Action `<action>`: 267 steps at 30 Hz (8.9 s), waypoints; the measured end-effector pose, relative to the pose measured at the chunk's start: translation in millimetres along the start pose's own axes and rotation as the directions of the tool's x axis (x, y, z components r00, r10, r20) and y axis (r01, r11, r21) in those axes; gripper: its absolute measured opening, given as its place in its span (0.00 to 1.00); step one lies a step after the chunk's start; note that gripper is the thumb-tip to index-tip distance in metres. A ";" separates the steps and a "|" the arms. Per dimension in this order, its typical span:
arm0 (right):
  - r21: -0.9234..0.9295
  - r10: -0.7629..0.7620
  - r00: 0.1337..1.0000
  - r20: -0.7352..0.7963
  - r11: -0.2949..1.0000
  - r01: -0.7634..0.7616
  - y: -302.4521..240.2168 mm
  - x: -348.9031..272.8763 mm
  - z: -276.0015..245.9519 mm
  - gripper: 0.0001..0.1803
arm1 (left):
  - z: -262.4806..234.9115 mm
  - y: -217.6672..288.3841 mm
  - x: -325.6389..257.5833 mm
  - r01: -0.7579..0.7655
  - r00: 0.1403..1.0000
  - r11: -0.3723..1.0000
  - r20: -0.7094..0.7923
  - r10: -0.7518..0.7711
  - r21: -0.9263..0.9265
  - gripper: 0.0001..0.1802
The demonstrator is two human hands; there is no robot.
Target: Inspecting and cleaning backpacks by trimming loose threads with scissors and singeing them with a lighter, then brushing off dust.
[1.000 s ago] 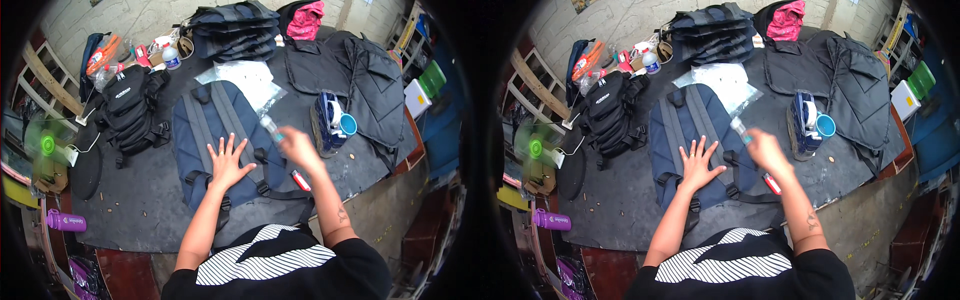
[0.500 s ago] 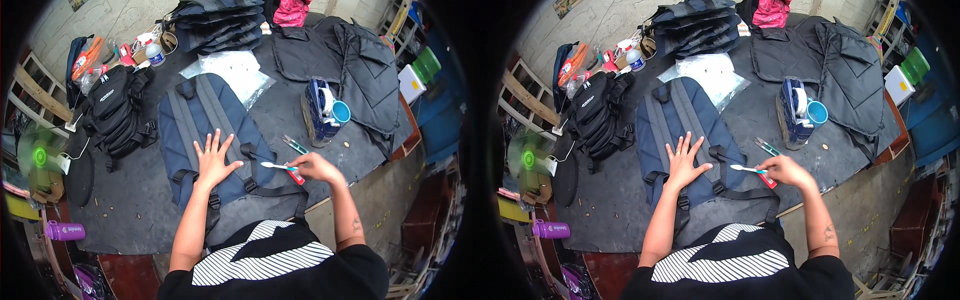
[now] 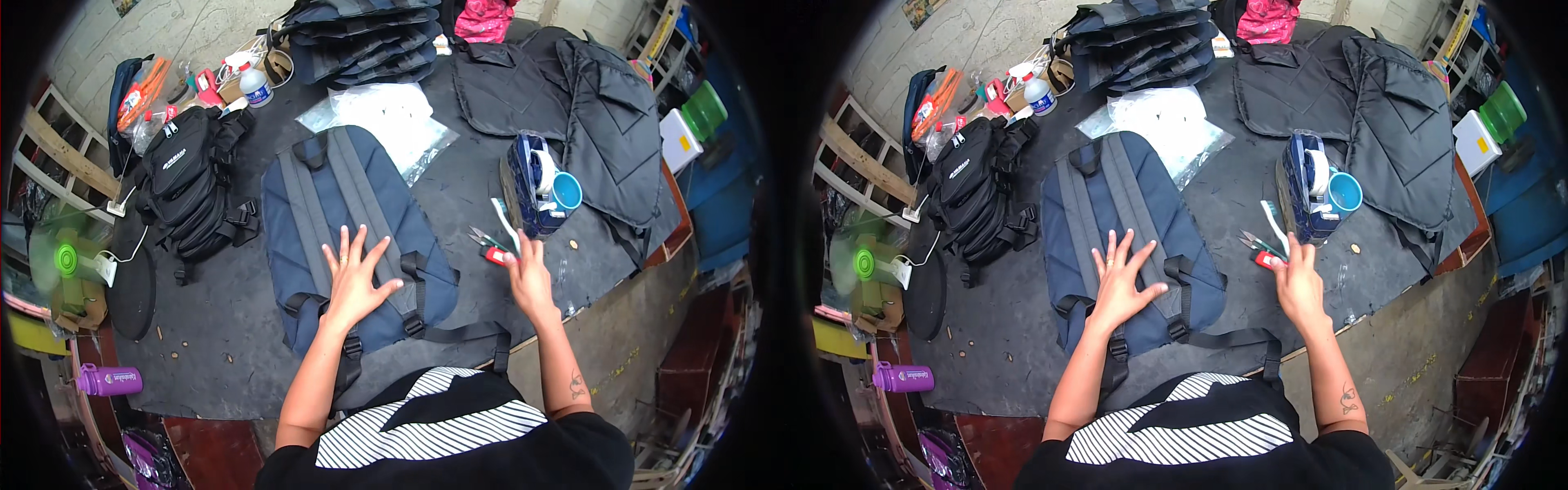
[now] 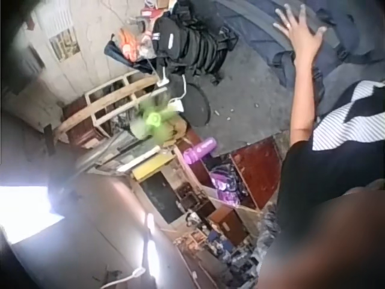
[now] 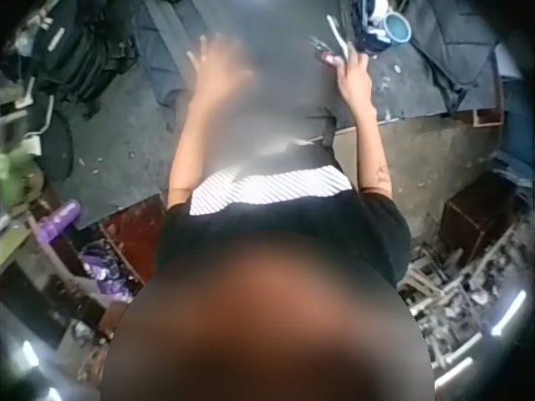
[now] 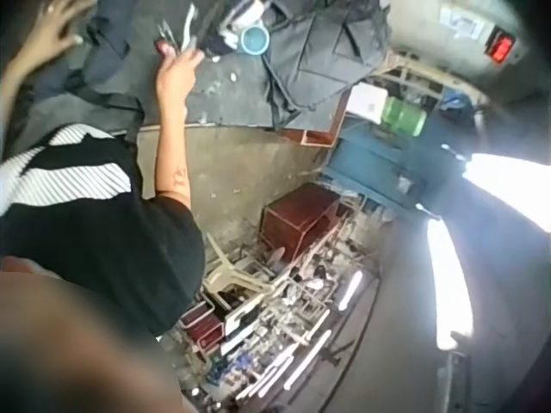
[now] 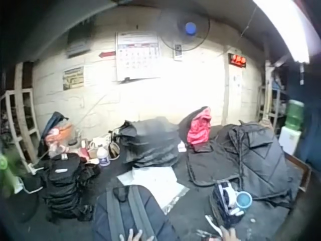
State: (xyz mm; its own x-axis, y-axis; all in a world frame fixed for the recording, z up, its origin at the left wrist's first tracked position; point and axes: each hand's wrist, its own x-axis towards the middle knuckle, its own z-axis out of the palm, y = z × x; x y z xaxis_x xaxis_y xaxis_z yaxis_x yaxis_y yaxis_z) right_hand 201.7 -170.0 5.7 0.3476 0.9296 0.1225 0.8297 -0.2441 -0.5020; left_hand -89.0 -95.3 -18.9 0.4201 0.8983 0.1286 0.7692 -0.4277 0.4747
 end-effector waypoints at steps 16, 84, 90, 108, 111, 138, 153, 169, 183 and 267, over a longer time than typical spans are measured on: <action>0.023 -0.294 0.954 -0.060 0.955 0.296 -4.7 4.3 34.3 0.15 | 33.2 66.2 58.1 0.210 0.974 0.569 0.222 -0.048 -0.795 0.28; 0.358 -0.842 0.539 0.034 0.514 0.780 -192.6 -64.6 164.8 0.19 | -0.7 -56.4 -86.7 -0.046 0.648 0.716 -0.567 -0.509 -0.696 0.44; 0.396 -0.840 0.542 -0.026 0.489 0.777 -193.1 -64.5 161.0 0.19 | -2.2 -54.8 -87.9 -0.139 0.673 0.732 -0.606 -0.425 -0.667 0.41; 0.312 -0.855 0.518 0.021 0.498 0.809 -191.0 -66.1 162.7 0.19 | -1.8 -54.5 -90.0 -0.146 0.681 0.667 -0.564 -0.468 -0.730 0.41; 0.460 -0.782 0.619 0.073 0.577 0.675 -184.4 -60.7 147.0 0.20 | -4.9 -52.6 -85.8 -0.027 0.689 0.637 -0.476 -0.547 -0.770 0.37; -0.452 -0.162 0.975 -0.155 0.889 0.075 1.9 32.6 52.7 0.10 | -159.7 -162.3 186.6 -0.028 0.791 0.887 -0.553 -0.262 -0.460 0.09; -0.251 -0.231 0.961 -0.155 0.950 0.188 1.3 21.1 43.3 0.22 | -180.3 -252.8 390.4 0.519 0.815 0.696 -0.532 -0.228 0.496 0.42; 0.379 -0.150 0.923 -0.354 0.879 0.289 -34.9 54.7 38.2 0.26 | -167.6 -334.4 375.9 0.226 0.511 0.954 -0.810 -0.287 -0.195 0.23; 0.582 -0.224 0.972 0.065 0.800 0.146 -129.6 121.4 42.5 0.14 | -148.8 -248.1 328.1 0.004 0.826 0.993 -0.560 0.064 0.119 0.20; -0.001 -0.398 0.901 0.173 0.915 0.404 -184.0 190.4 161.8 0.19 | -24.9 -145.3 179.3 0.092 0.992 0.995 0.082 -0.095 0.033 0.69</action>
State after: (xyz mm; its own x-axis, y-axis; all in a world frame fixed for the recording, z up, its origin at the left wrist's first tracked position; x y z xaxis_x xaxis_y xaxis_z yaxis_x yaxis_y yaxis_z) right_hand 44.6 96.5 -17.1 -0.0924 0.9825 0.1618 0.8997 0.1520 -0.4091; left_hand -137.4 130.4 -43.1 0.3835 0.9235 0.0109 0.8202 -0.3460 0.4557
